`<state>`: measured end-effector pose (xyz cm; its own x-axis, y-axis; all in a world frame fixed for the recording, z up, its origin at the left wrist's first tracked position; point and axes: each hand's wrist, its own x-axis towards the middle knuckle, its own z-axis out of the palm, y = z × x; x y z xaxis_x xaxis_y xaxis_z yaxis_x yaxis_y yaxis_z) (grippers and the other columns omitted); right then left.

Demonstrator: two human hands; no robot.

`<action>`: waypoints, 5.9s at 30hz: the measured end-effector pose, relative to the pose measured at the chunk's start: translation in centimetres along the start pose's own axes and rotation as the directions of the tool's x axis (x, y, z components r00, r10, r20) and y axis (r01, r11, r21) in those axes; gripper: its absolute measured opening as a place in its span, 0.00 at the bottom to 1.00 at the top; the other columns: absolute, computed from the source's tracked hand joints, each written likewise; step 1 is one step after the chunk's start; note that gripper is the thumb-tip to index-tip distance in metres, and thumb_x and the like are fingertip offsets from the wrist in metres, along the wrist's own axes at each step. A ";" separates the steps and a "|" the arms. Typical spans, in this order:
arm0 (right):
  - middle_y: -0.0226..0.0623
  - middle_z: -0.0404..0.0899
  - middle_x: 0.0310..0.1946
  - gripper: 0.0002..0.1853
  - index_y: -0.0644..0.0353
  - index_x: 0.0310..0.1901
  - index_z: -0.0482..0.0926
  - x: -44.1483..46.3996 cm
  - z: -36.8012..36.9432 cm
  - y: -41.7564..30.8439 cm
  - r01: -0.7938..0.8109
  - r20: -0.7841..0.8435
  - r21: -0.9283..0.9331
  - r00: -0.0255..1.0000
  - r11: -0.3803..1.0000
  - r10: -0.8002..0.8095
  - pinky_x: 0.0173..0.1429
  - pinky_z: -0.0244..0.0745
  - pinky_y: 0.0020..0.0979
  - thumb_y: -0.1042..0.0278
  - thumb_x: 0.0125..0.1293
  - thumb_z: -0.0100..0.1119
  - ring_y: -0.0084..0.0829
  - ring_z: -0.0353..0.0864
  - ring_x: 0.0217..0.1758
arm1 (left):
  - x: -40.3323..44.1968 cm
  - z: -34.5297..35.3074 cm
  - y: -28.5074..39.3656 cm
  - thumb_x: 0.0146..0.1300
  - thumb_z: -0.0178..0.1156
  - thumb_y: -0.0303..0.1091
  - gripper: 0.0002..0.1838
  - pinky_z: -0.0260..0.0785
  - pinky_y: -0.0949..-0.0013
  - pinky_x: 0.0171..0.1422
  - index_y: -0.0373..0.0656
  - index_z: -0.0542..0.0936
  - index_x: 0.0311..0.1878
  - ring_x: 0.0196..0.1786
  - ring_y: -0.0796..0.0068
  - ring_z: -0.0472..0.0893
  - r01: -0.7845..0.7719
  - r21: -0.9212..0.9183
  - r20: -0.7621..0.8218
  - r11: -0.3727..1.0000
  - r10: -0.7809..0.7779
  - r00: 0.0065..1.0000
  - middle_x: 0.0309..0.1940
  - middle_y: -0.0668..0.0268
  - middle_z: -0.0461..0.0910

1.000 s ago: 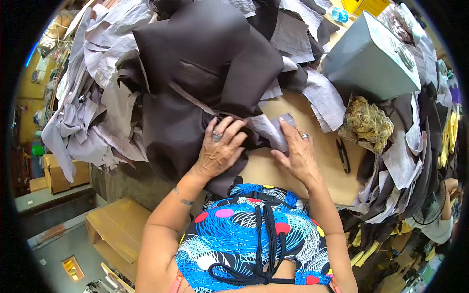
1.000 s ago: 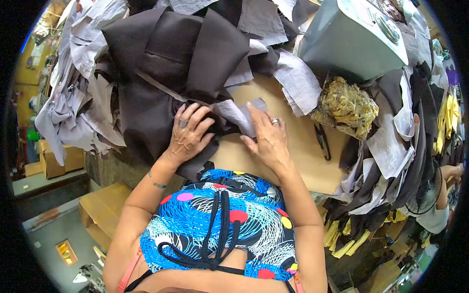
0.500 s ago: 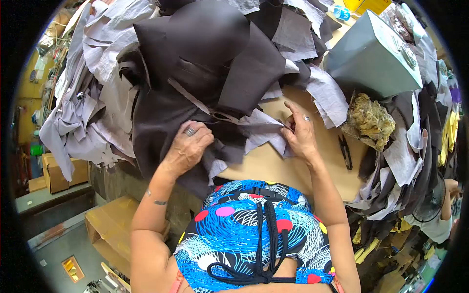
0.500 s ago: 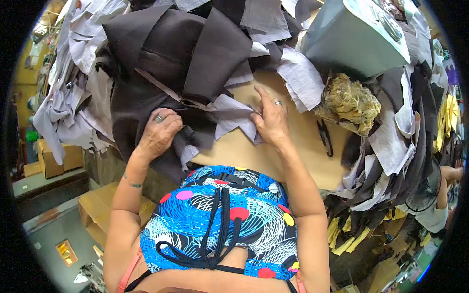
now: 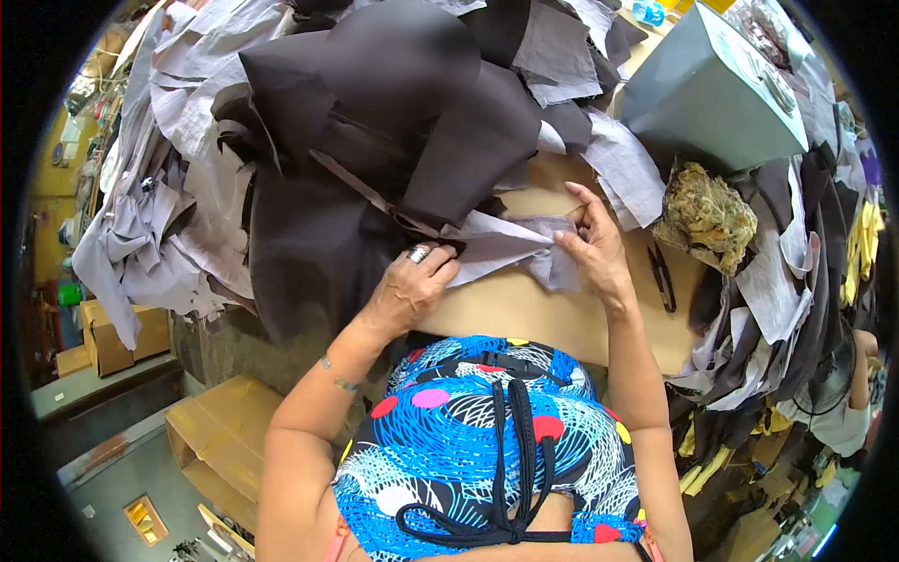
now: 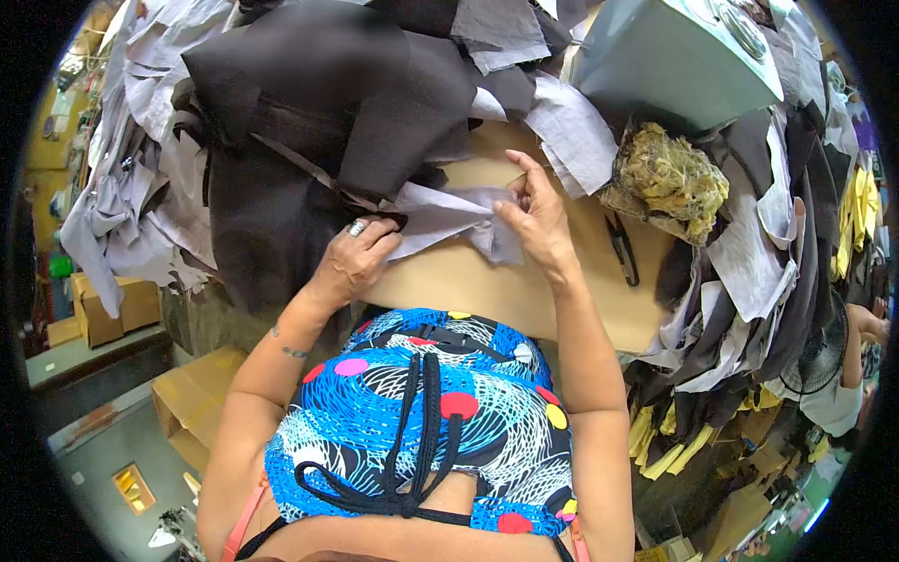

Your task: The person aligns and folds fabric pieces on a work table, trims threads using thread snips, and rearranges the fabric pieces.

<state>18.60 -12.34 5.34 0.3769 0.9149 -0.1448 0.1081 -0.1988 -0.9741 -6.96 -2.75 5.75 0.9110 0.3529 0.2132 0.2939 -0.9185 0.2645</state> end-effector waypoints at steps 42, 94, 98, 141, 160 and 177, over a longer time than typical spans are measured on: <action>0.34 0.74 0.35 0.03 0.56 0.31 0.73 -2.7 6.9 -1.3 0.431 0.146 -0.675 0.873 0.598 -0.465 0.48 0.63 0.40 0.71 0.56 0.58 0.38 0.74 0.40 | -1.5 -3.7 -2.3 0.49 0.61 0.22 0.17 0.67 0.66 0.53 0.37 0.77 0.45 0.50 0.59 0.76 0.238 -0.436 0.113 0.868 -0.210 0.971 0.47 0.56 0.77; 0.29 0.75 0.35 0.14 0.65 0.44 0.76 1.3 2.6 1.9 -0.356 0.508 0.092 0.820 0.930 0.264 0.48 0.68 0.26 0.61 0.67 0.53 0.20 0.71 0.41 | -0.2 2.9 -2.7 0.47 0.55 0.23 0.19 0.69 0.59 0.53 0.42 0.76 0.47 0.47 0.54 0.74 -0.139 -0.252 0.027 0.958 0.150 0.988 0.43 0.57 0.74; 0.30 0.75 0.35 0.16 0.63 0.46 0.76 1.9 1.4 1.0 -0.127 0.643 0.081 0.765 0.989 0.045 0.49 0.67 0.27 0.60 0.64 0.56 0.23 0.70 0.41 | 0.5 3.1 -3.2 0.46 0.55 0.25 0.18 0.70 0.60 0.53 0.42 0.77 0.45 0.49 0.55 0.74 -0.183 -0.236 0.046 0.954 0.200 0.979 0.44 0.58 0.74; 0.40 0.75 0.23 0.01 0.57 0.30 0.69 6.0 1.9 3.8 0.258 -0.072 -0.860 0.794 0.441 -0.604 0.30 0.72 0.40 0.73 0.58 0.49 0.41 0.78 0.26 | 4.2 7.7 -4.4 0.54 0.61 0.50 0.33 0.44 0.48 0.74 0.49 0.67 0.62 0.70 0.50 0.55 0.156 -0.221 0.155 0.963 -0.123 0.980 0.67 0.52 0.56; 0.36 0.73 0.24 0.02 0.56 0.32 0.70 6.3 1.5 4.2 0.289 -0.022 -0.873 0.781 0.393 -0.624 0.30 0.71 0.36 0.71 0.58 0.51 0.39 0.77 0.25 | 6.5 6.0 1.1 0.54 0.61 0.38 0.21 0.59 0.57 0.64 0.45 0.72 0.52 0.59 0.57 0.66 -0.004 -0.085 -0.018 0.996 0.002 1.000 0.54 0.59 0.67; 0.36 0.73 0.25 0.02 0.56 0.32 0.71 5.6 1.7 4.4 0.303 -0.013 -0.878 0.758 0.370 -0.652 0.34 0.71 0.36 0.75 0.56 0.51 0.36 0.77 0.28 | 11.0 4.8 -4.8 0.57 0.56 0.36 0.23 0.61 0.49 0.61 0.39 0.72 0.56 0.57 0.53 0.71 0.364 0.104 -0.222 0.925 -0.335 0.916 0.51 0.51 0.73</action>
<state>19.59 -7.49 -0.05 0.2271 0.8182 0.5281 0.9621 -0.1045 -0.2518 3.01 4.67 2.27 0.6713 0.6705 0.3158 0.6339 -0.7402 0.2242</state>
